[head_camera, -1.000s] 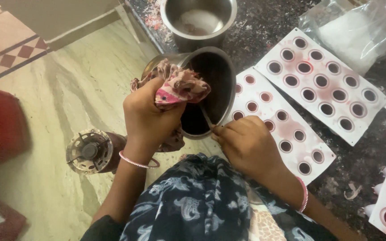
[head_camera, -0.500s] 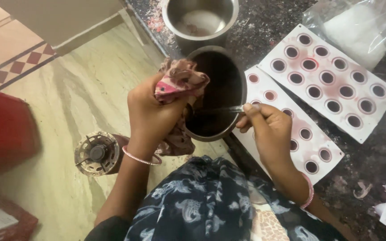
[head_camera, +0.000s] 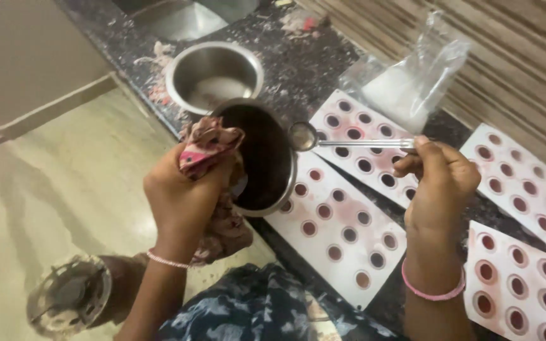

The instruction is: Pouring liquid wax into small molds and preparing the workspace.

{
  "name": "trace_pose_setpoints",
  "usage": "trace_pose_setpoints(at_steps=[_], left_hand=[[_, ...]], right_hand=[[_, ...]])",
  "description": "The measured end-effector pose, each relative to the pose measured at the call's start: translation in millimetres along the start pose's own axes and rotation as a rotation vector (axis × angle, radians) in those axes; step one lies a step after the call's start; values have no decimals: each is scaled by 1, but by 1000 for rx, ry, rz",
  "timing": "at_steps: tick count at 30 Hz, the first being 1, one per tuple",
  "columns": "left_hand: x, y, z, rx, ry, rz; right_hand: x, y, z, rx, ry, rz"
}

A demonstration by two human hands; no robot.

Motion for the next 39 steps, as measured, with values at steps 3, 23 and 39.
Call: trace_pose_setpoints(at_steps=[3,23,39], left_hand=[[-19,-5,0,35,29,107],[-121,-51,-22,28,332,505],[-105,-54,-25,-81,159,433]], right_hand=[[0,-29,33,84,-81,-79],[85,-41,95,255,-286,-696],[94,-78,92,272,-235,-517]])
Point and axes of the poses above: each hand's wrist, its own z-axis towards the middle knuckle, its own y-axis out of the palm, x = y × z, the point moved 8 cm from there along z, towards the middle knuckle, and after that the axes turned 4 degrees about -x, right-handed, at the moved point
